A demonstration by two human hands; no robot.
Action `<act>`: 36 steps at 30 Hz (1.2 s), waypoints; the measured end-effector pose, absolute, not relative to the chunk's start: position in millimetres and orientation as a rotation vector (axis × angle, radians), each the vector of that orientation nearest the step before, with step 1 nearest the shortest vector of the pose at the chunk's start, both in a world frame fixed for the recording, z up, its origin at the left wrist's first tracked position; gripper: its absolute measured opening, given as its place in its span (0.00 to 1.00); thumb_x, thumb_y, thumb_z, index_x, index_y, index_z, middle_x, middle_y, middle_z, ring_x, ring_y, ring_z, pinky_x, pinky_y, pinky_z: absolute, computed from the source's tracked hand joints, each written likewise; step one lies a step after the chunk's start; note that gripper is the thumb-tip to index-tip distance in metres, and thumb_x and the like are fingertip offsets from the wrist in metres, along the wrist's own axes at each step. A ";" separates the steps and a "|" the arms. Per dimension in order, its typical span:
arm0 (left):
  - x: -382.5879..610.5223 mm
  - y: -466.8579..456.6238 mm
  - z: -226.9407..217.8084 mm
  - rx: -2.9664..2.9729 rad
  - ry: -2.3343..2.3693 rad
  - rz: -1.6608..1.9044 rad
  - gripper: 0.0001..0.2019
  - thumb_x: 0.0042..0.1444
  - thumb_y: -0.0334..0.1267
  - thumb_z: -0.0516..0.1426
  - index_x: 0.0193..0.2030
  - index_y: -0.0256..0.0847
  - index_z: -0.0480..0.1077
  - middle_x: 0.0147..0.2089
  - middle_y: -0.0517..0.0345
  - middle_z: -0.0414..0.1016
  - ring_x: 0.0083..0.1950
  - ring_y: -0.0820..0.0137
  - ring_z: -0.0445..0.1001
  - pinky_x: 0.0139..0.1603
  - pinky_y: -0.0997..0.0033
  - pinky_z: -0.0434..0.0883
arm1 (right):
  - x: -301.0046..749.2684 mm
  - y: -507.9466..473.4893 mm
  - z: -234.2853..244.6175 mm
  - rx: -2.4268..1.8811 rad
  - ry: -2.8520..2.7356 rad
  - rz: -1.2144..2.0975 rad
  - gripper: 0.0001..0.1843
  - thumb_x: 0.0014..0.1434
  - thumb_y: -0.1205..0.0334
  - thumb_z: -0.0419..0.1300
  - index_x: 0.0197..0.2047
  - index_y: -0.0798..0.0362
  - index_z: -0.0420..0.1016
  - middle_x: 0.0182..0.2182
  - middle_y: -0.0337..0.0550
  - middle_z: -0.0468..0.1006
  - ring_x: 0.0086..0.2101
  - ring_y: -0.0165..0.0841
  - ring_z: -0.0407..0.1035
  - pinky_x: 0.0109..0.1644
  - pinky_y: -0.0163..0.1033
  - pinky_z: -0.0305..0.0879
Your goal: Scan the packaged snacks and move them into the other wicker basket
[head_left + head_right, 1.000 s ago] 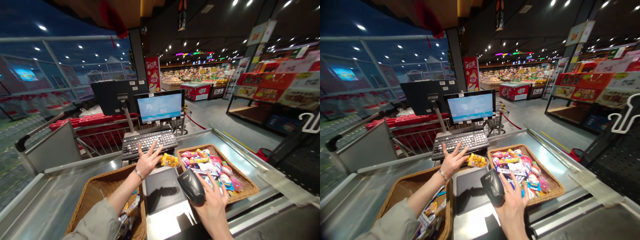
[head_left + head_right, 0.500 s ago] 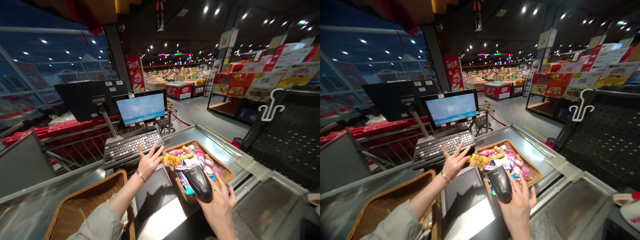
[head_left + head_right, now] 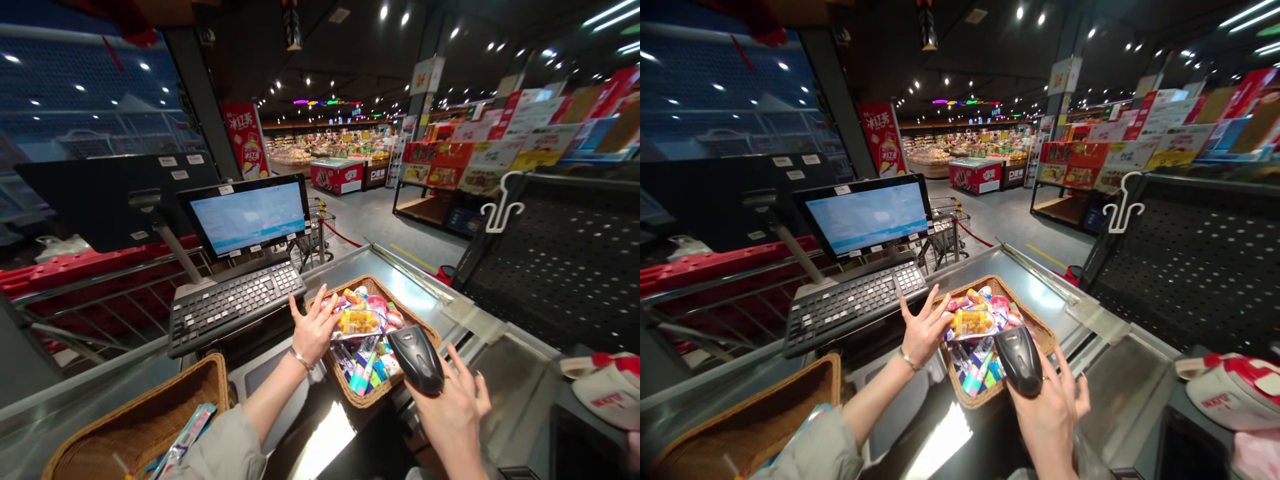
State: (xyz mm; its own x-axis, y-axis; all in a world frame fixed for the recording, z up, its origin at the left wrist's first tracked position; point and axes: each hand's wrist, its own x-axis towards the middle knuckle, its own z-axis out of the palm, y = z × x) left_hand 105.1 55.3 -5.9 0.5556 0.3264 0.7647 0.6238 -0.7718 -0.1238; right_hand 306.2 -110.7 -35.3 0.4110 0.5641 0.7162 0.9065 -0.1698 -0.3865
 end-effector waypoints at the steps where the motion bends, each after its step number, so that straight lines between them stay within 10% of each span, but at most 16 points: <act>1: 113.3 56.1 -8.1 -2.414 -0.803 -1.077 0.09 0.66 0.38 0.52 0.39 0.47 0.74 0.60 0.59 0.73 0.69 0.55 0.58 0.63 0.23 0.23 | 308.3 -110.5 -35.6 -1.862 -1.262 -0.541 0.29 0.60 0.36 0.48 0.30 0.51 0.77 0.41 0.52 0.81 0.57 0.51 0.63 0.62 0.63 0.43; 12: 135.6 57.6 -24.3 -2.419 -1.230 -0.736 0.30 0.61 0.51 0.53 0.67 0.39 0.59 0.71 0.42 0.53 0.75 0.52 0.40 0.67 0.32 0.22 | 315.3 -100.5 -45.1 -1.877 -1.247 -0.520 0.23 0.59 0.41 0.53 0.33 0.52 0.77 0.41 0.51 0.81 0.56 0.49 0.64 0.62 0.61 0.45; 36: -56.1 -61.8 -22.2 -2.082 -1.761 -0.448 0.38 0.59 0.56 0.53 0.71 0.39 0.50 0.74 0.42 0.46 0.74 0.48 0.39 0.70 0.35 0.36 | 184.2 -61.1 -26.6 -1.577 -1.823 -0.194 0.19 0.59 0.49 0.51 0.46 0.49 0.76 0.49 0.46 0.78 0.60 0.48 0.57 0.63 0.60 0.42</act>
State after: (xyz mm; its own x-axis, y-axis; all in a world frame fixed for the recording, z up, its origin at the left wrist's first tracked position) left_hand -56.1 -61.8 -22.2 0.1654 0.8664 0.4711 0.9862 -0.1455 -0.0787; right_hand 184.2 -61.1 -26.6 -0.0057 0.8071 0.5904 0.9132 0.2448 -0.3258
